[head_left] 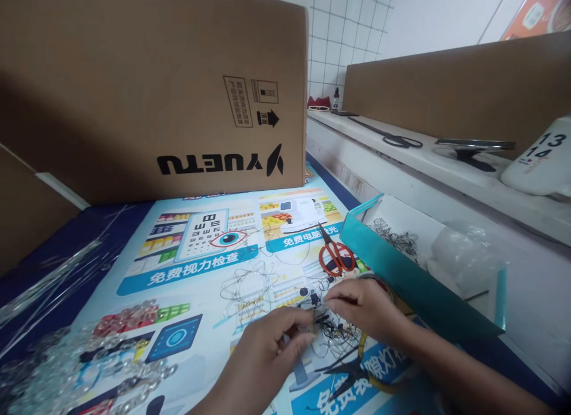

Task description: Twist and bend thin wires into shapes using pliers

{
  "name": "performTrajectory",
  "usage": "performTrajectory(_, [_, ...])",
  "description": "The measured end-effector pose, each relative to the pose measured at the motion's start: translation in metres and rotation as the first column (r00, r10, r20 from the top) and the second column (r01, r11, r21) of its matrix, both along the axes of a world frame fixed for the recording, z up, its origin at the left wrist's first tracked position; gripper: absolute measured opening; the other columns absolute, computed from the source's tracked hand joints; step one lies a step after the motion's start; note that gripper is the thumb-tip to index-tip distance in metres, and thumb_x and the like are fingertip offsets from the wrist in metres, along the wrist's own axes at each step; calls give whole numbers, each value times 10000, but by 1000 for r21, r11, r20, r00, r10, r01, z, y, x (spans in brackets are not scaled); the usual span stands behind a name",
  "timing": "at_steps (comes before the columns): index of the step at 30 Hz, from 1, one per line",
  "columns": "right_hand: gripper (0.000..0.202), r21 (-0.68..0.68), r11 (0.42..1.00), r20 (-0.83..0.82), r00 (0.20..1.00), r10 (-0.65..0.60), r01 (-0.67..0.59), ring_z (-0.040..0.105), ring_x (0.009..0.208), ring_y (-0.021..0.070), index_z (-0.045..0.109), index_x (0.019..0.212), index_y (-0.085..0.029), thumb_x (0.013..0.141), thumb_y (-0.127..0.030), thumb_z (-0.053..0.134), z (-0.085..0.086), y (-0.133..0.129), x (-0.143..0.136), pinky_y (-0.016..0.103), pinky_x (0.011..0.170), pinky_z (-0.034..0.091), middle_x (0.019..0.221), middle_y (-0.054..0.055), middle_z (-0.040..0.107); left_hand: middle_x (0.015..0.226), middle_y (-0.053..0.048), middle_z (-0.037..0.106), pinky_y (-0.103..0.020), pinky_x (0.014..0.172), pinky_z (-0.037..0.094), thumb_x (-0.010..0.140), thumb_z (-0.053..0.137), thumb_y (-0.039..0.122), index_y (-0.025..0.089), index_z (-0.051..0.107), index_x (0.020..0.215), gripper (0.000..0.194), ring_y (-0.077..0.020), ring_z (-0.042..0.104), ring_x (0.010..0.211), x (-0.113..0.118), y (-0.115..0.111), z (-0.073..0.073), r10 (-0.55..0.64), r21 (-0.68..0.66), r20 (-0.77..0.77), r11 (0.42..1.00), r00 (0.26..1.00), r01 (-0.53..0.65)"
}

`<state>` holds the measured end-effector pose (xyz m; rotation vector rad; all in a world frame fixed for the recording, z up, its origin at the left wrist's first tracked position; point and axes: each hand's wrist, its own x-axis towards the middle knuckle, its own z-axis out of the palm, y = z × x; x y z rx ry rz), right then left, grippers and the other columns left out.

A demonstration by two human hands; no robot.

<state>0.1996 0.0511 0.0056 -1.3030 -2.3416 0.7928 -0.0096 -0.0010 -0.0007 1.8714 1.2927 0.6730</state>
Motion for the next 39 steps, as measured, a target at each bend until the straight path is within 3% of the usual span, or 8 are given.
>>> performTrajectory(3, [185, 80, 997, 77, 997, -17, 10, 553, 703, 132, 630, 768, -181, 845, -193, 463, 1, -7, -5, 210, 624, 369, 739, 7, 622, 799, 19, 637, -227, 616, 468, 813, 539, 210, 232, 598, 911, 116, -134, 584, 687, 6, -1, -3, 90, -79, 96, 993, 991, -82])
performTrajectory(7, [213, 145, 986, 174, 983, 60, -85, 533, 728, 137, 628, 754, -182, 861, -187, 444, 4, -15, -7, 222, 652, 365, 773, 30, 589, 871, 6, 634, -240, 660, 458, 800, 557, 188, 233, 610, 926, 144, -136, 581, 725, 10, 1, -4, 82, -24, 106, 997, 991, -80])
performTrajectory(11, [186, 113, 983, 101, 985, 136, -147, 529, 739, 134, 633, 803, -185, 858, -181, 455, 7, -20, -11, 213, 664, 378, 790, 31, 586, 842, 18, 641, -236, 694, 436, 794, 543, 148, 234, 627, 869, 141, -140, 583, 764, 13, 1, -1, 55, 7, 89, 998, 994, -56])
performTrajectory(16, [166, 64, 993, -87, 991, 105, -100, 536, 750, 129, 634, 794, -188, 826, -132, 480, 8, -25, -16, 217, 687, 390, 773, 17, 595, 656, 39, 583, -206, 588, 381, 775, 520, 141, 195, 607, 714, 119, -115, 535, 628, 16, -1, -4, 104, -67, 97, 993, 990, -98])
performTrajectory(19, [124, -5, 999, -214, 976, 39, -41, 536, 727, 124, 627, 788, -181, 761, -103, 535, 6, -25, -19, 211, 658, 394, 751, 5, 591, 543, 50, 504, -193, 506, 339, 769, 526, 191, 170, 545, 650, 122, -97, 472, 520, 18, 0, -7, 191, -243, 206, 960, 960, -139])
performTrajectory(23, [96, -243, 970, -349, 933, -90, 3, 497, 619, 105, 595, 801, -159, 717, -127, 565, 4, -27, -23, 195, 555, 385, 689, -12, 566, 459, 67, 480, -180, 442, 292, 767, 568, 303, 158, 509, 690, 174, -71, 421, 409, 17, 4, -12, 315, -473, 398, 875, 862, -101])
performTrajectory(33, [64, -496, 868, -493, 833, -249, -34, 423, 499, 84, 519, 720, -163, 765, -204, 540, -8, -33, -31, 195, 459, 340, 559, -45, 473, 525, 44, 500, -177, 467, 298, 750, 622, 292, 144, 518, 702, 187, -68, 427, 476, 14, 1, -11, 314, -466, 466, 882, 827, -72])
performTrajectory(39, [55, -513, 854, -508, 833, -219, -89, 436, 479, 82, 520, 773, -165, 775, -217, 538, -9, -34, -39, 193, 443, 351, 559, -52, 480, 483, 71, 445, -176, 426, 238, 781, 596, 339, 150, 511, 748, 210, -52, 339, 422, 3, -4, -3, 334, -493, 480, 868, 811, -66])
